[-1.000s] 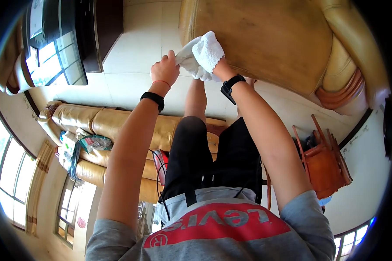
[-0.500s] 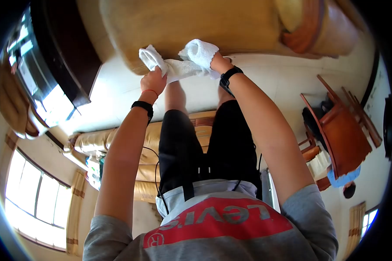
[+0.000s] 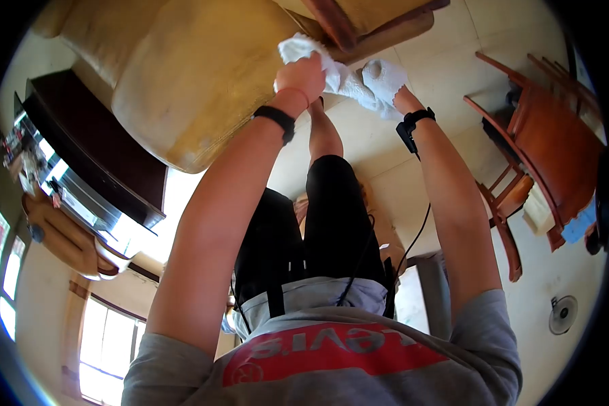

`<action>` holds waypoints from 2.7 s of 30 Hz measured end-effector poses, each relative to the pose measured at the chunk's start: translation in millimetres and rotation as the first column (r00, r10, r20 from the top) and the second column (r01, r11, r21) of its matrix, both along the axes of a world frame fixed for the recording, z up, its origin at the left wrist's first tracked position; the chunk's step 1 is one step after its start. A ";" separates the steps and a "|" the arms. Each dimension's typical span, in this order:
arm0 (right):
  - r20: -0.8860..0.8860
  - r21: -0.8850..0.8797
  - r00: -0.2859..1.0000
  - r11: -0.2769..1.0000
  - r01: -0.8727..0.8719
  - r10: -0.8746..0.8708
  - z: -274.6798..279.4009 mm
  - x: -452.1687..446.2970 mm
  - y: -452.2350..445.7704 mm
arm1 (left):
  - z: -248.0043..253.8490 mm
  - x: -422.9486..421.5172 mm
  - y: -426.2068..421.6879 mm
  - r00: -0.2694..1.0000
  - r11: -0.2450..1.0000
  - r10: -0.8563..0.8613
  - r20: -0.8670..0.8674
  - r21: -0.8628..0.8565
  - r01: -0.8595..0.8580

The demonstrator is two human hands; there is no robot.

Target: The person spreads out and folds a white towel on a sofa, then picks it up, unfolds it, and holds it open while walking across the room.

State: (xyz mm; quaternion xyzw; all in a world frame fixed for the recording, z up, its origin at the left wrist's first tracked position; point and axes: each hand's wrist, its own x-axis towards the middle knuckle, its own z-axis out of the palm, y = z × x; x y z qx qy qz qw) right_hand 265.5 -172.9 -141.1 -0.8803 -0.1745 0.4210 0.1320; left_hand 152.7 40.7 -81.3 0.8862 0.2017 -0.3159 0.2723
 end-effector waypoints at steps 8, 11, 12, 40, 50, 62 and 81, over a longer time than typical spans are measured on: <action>-0.123 0.233 0.869 0.838 0.494 -0.478 31.0 -79.3 60.0 | -11.3 -21.7 4.3 0.998 0.997 -0.066 -0.011 -0.051 0.065; -0.044 0.073 0.891 0.888 0.453 -0.451 46.0 -109.7 129.8 | -15.7 -81.5 39.2 1.000 0.996 0.005 0.020 -0.088 -0.003; 0.048 0.100 0.930 0.928 0.358 -0.364 25.0 -124.0 142.6 | -22.1 -103.1 52.5 0.998 0.995 0.034 0.046 -0.097 -0.030; 0.100 0.332 0.090 0.052 -0.942 0.991 -71.8 -665.0 550.6 | -45.9 -689.6 285.2 0.427 0.428 0.903 -0.044 0.169 -0.888; -0.774 0.303 0.630 0.837 0.455 -0.063 -16.2 -398.5 448.1 | -43.9 -464.9 294.1 0.577 0.631 0.764 0.289 -0.149 -0.761; -0.032 0.489 0.983 0.855 0.172 -0.179 -25.0 -288.5 342.3 | -117.4 -270.1 328.1 0.898 0.915 0.293 0.329 -0.369 -0.163; -0.066 0.258 0.995 0.962 0.085 -0.070 36.1 -330.6 408.9 | -16.6 -382.1 267.8 0.679 0.740 0.640 0.361 -0.049 -0.671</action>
